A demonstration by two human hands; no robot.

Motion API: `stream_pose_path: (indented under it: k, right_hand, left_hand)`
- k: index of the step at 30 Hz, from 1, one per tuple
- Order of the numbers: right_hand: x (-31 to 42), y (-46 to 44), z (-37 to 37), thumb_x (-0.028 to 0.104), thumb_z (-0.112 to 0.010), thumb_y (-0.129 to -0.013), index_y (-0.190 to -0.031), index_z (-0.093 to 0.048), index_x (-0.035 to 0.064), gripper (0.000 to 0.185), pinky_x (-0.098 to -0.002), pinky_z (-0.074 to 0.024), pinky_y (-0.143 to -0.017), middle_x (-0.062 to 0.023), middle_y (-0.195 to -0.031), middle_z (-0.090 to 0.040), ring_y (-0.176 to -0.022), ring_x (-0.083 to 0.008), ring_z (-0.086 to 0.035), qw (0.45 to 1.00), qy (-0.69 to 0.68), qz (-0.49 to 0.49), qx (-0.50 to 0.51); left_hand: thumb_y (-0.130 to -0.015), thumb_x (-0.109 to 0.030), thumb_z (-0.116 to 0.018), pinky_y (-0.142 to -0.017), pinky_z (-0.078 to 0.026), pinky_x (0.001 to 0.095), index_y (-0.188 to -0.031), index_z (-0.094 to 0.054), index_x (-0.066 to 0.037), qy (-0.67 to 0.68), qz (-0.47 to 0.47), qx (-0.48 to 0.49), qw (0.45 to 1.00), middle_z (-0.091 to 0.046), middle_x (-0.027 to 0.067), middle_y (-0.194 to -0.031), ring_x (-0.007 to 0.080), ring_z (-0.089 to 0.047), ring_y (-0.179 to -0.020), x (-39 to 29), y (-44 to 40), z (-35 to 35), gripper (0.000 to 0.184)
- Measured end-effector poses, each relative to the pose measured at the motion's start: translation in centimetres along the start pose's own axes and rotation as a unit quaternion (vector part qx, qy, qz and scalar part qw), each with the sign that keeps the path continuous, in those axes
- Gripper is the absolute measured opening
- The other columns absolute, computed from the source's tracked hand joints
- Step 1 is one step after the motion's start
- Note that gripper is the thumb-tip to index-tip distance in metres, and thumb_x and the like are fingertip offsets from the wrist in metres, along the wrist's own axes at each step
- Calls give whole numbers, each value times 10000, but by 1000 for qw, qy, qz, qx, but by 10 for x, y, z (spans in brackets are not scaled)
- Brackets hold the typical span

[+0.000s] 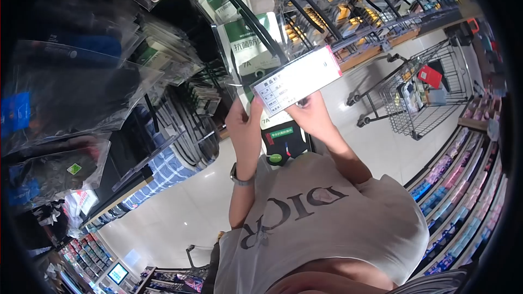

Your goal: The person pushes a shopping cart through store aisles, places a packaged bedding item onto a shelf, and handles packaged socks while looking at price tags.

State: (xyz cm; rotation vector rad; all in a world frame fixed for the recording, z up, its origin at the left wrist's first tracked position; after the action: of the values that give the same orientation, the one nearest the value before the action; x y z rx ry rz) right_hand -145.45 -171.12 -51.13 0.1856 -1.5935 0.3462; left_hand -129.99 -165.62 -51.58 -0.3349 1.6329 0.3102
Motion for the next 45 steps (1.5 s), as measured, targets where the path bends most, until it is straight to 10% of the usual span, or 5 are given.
stream_pose_path:
  k: [6, 19, 26, 31, 45]
  right_hand:
    - [-13, 1, 16, 123, -747, -934, -1191, -654, -6, 303, -195, -434, -652, -1, -942, -704, -800, -13, -549, 998, 18, 57, 18]
    - [-114, 26, 41, 388, -683, -979, -1446, -366, -28, 701, -374, -446, -1035, -217, -1313, -601, -1243, -274, -582, 964, 104, -200, 139]
    - [-92, 53, 44, 188, -672, -985, -1325, -585, 23, 388, -334, -551, -788, -159, -1007, -737, -851, -224, -726, 962, 113, -129, 215]
    - [-45, 26, 44, 118, -802, -868, -1282, -612, 42, 462, -323, -503, -906, -83, -1205, -617, -1113, -189, -616, 972, 31, -109, 205]
    - [35, -38, 36, -49, -742, -771, -1145, -650, -3, 389, -325, -522, -803, -110, -1015, -695, -902, -203, -680, 982, 53, 140, 112]
  left_hand:
    - [-1011, -97, -608, -964, -457, 304, -1298, -515, 32, 49, -53, -5, 997, -634, 85, -1182, 140, -585, -1103, 18, 13, -11, 328]
    - [-1033, -102, -556, -1041, -420, 356, -1388, -463, 70, -75, 12, -59, 995, -593, 160, -1300, 229, -564, -1181, 115, 45, -25, 406]
    - [-1027, -102, -590, -914, -448, 269, -1407, -476, 35, 25, 225, -116, 967, -625, 117, -1187, 136, -571, -1032, 137, 94, -19, 420]
    - [-912, 74, -684, -875, -506, 311, -1203, -618, 34, 62, 59, -103, 991, -677, 84, -1113, 149, -629, -1008, 76, 89, -21, 302]
    - [-828, -54, -723, -863, -485, 300, -1057, -629, 30, -69, -183, -144, 970, -650, 121, -1093, 206, -634, -962, -22, 2, -39, 262]
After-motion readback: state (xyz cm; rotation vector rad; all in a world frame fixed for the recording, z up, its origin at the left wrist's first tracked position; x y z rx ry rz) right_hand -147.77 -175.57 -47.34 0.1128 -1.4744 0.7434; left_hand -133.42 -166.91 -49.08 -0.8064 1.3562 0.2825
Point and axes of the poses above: each hand's wrist, its own y-axis away from the middle knuckle, its own z-axis out of the back of the hand, x = y × z, the point moved 5 cm from there along -y, towards the middle knuckle
